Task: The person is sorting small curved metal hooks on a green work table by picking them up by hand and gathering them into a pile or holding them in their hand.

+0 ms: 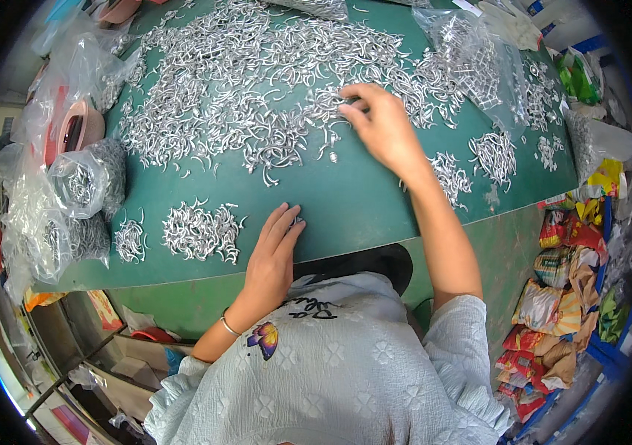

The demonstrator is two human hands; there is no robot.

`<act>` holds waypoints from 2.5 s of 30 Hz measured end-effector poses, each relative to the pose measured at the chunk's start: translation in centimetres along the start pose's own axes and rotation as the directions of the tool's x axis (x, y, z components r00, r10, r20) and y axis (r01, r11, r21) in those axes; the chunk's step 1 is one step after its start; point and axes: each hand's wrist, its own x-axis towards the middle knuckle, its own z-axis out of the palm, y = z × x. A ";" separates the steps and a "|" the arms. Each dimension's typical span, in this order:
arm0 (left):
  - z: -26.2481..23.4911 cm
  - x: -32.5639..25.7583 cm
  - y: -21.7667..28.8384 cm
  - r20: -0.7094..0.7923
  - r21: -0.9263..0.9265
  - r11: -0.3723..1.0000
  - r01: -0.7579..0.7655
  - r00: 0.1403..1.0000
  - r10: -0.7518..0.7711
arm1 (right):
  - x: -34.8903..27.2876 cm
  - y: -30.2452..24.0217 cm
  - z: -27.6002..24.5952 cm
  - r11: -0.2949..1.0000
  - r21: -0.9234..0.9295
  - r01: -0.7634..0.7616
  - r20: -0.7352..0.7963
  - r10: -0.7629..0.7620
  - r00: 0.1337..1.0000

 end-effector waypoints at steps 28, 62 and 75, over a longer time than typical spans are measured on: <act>-13.3 3.4 15.7 0.495 0.554 0.619 -0.556 0.818 0.292 | -2.2 -0.5 2.8 0.797 -0.378 0.471 0.083 -0.478 0.875; -1.3 -0.1 0.1 0.042 0.059 0.998 0.029 0.999 -0.032 | -9.2 -1.0 2.6 0.849 -0.215 0.483 0.148 -0.460 0.875; 1.2 2.0 1.1 0.020 0.176 0.983 -0.062 0.998 0.060 | -6.5 1.5 -0.3 0.792 -0.578 0.196 -0.079 -0.293 0.953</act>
